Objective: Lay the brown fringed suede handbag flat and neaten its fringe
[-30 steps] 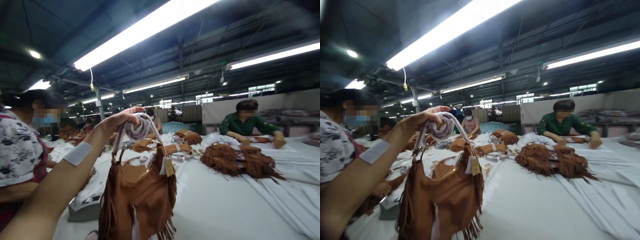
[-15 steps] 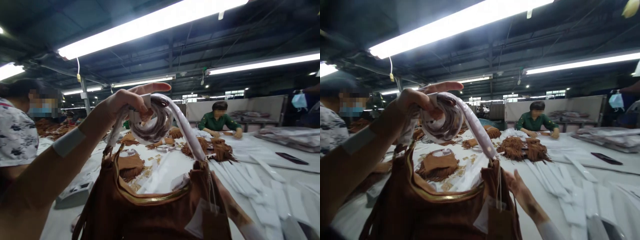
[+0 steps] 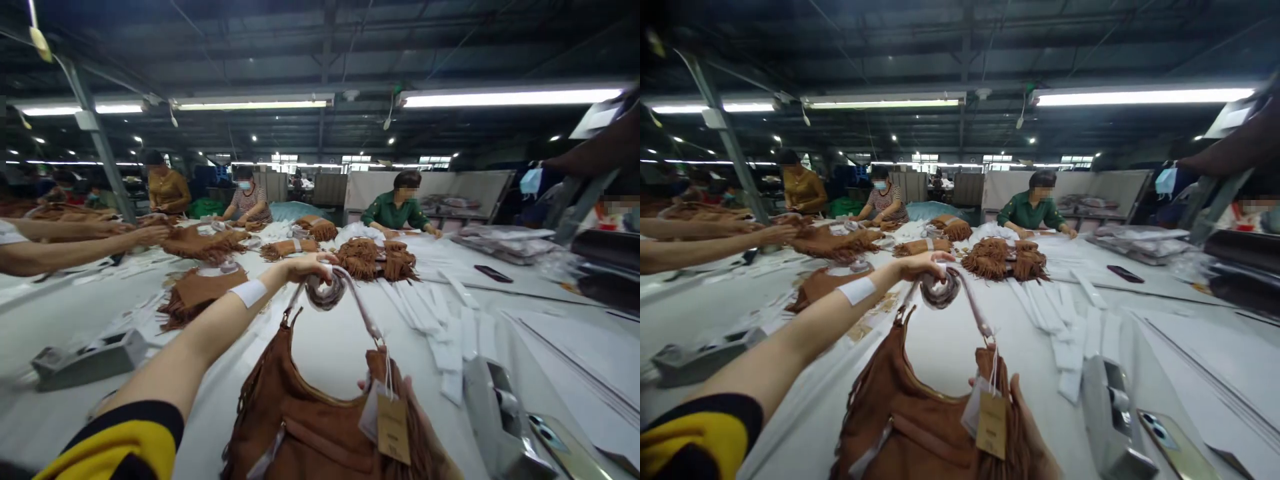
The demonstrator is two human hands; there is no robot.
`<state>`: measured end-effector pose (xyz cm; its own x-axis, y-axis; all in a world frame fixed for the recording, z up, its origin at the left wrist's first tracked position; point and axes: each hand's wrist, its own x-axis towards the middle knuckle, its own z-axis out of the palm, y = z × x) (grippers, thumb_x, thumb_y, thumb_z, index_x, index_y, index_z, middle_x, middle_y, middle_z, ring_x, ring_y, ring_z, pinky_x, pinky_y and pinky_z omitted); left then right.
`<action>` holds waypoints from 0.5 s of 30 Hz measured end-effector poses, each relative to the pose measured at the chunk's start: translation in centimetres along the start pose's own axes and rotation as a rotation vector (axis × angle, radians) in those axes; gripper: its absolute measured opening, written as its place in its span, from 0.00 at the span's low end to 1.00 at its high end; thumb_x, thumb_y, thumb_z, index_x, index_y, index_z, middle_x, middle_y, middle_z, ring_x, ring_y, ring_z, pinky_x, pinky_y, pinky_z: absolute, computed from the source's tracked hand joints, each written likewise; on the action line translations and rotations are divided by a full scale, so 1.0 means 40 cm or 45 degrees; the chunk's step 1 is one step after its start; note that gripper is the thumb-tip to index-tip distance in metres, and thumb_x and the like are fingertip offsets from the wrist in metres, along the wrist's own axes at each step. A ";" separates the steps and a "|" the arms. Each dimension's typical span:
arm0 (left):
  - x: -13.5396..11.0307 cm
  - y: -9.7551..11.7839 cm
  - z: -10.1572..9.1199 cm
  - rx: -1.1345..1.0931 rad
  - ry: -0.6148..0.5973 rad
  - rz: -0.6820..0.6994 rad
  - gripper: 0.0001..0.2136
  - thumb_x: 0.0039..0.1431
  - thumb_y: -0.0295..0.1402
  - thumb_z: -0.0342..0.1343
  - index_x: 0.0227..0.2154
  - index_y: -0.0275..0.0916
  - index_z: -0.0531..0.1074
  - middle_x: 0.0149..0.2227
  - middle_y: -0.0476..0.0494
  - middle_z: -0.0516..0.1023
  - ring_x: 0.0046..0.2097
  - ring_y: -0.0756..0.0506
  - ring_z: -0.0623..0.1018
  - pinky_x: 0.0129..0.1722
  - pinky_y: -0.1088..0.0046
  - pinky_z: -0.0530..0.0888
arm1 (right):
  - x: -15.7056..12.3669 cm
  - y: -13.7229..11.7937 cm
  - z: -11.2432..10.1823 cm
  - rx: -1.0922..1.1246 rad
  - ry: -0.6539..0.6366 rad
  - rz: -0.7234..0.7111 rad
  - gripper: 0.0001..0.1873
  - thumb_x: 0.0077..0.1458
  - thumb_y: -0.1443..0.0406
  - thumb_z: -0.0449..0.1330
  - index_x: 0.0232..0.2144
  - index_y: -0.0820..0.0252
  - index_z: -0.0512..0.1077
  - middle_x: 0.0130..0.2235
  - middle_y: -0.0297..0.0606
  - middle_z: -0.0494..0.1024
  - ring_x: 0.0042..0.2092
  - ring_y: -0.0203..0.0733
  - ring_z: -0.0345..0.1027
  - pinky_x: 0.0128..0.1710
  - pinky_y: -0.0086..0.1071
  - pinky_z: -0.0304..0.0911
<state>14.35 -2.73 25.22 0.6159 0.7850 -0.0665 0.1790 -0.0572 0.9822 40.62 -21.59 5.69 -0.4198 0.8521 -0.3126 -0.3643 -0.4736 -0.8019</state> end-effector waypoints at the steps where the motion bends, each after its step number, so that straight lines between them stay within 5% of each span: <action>1: 0.046 -0.054 0.002 0.007 0.008 -0.028 0.34 0.38 0.22 0.59 0.54 0.35 0.62 0.25 0.49 0.76 0.22 0.51 0.72 0.22 0.79 0.67 | 0.003 0.013 -0.027 -0.015 0.041 0.045 0.47 0.41 0.31 0.52 0.43 0.64 0.75 0.40 0.50 0.80 0.42 0.54 0.74 0.48 0.45 0.66; 5: 0.199 -0.223 0.003 0.025 0.080 -0.102 0.35 0.38 0.24 0.62 0.55 0.34 0.60 0.23 0.50 0.75 0.23 0.50 0.72 0.21 0.80 0.66 | 0.026 0.042 -0.096 -0.055 0.183 0.115 0.44 0.45 0.33 0.51 0.46 0.61 0.74 0.45 0.49 0.78 0.50 0.57 0.71 0.52 0.48 0.64; 9: 0.311 -0.341 -0.020 0.062 0.122 -0.166 0.36 0.38 0.24 0.62 0.55 0.32 0.59 0.22 0.51 0.74 0.22 0.51 0.71 0.20 0.81 0.62 | 0.090 0.047 -0.152 -0.247 0.294 -0.052 0.38 0.40 0.39 0.63 0.45 0.59 0.75 0.49 0.45 0.77 0.55 0.55 0.66 0.58 0.44 0.58; 15: 0.421 -0.502 -0.056 0.133 0.128 -0.216 0.35 0.39 0.23 0.61 0.55 0.32 0.60 0.18 0.57 0.68 0.19 0.53 0.66 0.18 0.81 0.58 | 0.201 0.045 -0.225 -0.319 0.483 -0.087 0.29 0.38 0.48 0.69 0.37 0.64 0.78 0.41 0.47 0.80 0.48 0.58 0.71 0.54 0.48 0.62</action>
<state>19.41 13.00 4.77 0.4914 0.8462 -0.2061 0.3554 0.0212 0.9345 44.07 -13.60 -2.84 -0.0506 0.9230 -0.3815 -0.1491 -0.3847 -0.9109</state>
